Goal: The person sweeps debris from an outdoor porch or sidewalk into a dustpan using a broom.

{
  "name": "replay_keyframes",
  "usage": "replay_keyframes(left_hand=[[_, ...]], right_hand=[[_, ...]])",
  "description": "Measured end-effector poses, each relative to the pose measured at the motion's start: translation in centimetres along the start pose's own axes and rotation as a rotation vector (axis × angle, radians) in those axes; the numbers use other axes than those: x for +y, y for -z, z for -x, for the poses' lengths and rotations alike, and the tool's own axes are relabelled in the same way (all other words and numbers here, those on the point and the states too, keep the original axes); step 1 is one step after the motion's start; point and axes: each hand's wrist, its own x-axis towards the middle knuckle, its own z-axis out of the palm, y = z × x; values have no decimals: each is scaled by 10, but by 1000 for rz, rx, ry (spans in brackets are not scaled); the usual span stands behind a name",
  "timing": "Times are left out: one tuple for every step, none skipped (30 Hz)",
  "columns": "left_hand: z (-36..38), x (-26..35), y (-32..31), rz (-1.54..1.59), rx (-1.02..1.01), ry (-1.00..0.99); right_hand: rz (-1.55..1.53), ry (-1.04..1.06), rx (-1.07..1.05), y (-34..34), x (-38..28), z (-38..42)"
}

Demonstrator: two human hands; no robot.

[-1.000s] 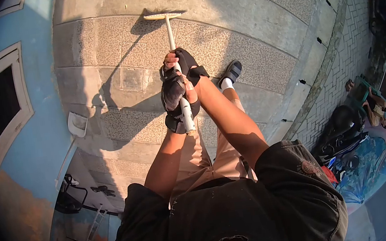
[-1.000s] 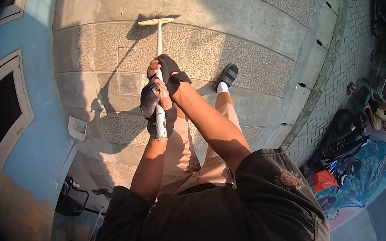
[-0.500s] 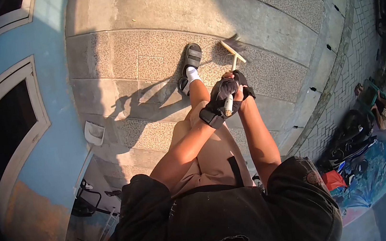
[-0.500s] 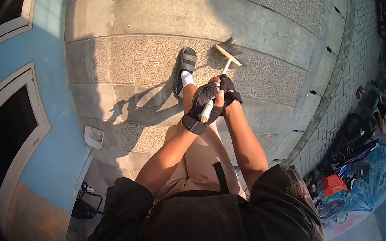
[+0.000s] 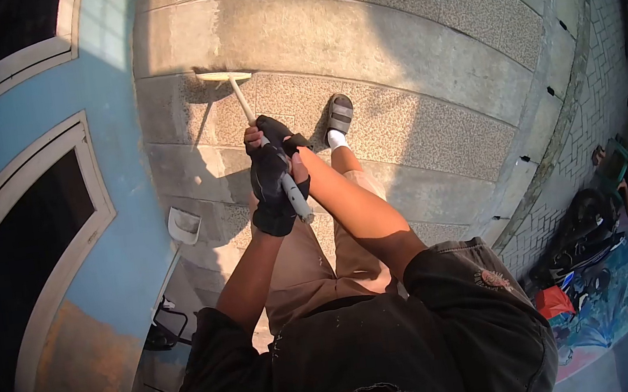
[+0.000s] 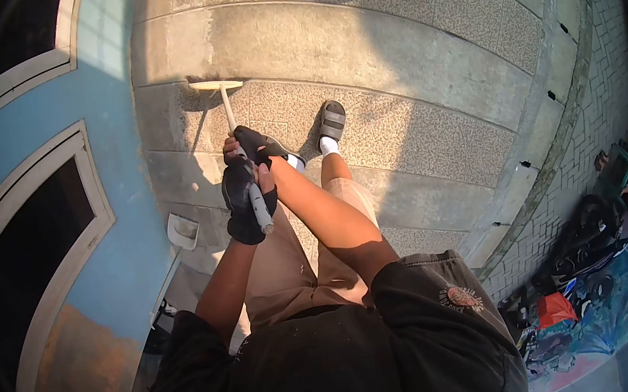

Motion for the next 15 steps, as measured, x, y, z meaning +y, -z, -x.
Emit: replay_keyframes(left_hand=[[-6,7,1,15,-39,-73],[-21,20,-2,87,16,-265],[-21,22,-9,213,-76,-301],[-21,28,-19,269,-53,-324],[-26,32,-23,378,-145,-376],[-25,33,-27,384,-203,-403],[-28,33,-26,401,-259,-452],[-30,31,-27,443,-268,-454],[-31,28,-25,483,-278,-449],[-32,22,-22,484,-284,-438],[-34,15,-18,485,-291,-429],[-32,-4,-18,518,-255,-370],[-29,-23,-22,567,-210,-303],[-42,-38,-18,595,-158,-243],[-55,-55,-13,622,-106,-181]], right_hand=[[0,-2,-35,-22,10,12],[-35,28,-43,-37,16,24],[-69,58,-47,-47,18,37],[-95,122,-31,-53,19,54],[-116,184,-19,-62,17,69],[-20,246,69,-74,16,85],[77,311,156,-85,13,99],[175,401,268,-91,7,111],[270,487,383,-95,3,121],[295,487,385,-90,-7,130],[320,488,384,-82,-18,134],[195,558,421,-80,-23,129],[297,527,356,-61,-42,126],[248,523,301,-53,-52,109],[200,520,247,-45,-61,87]])
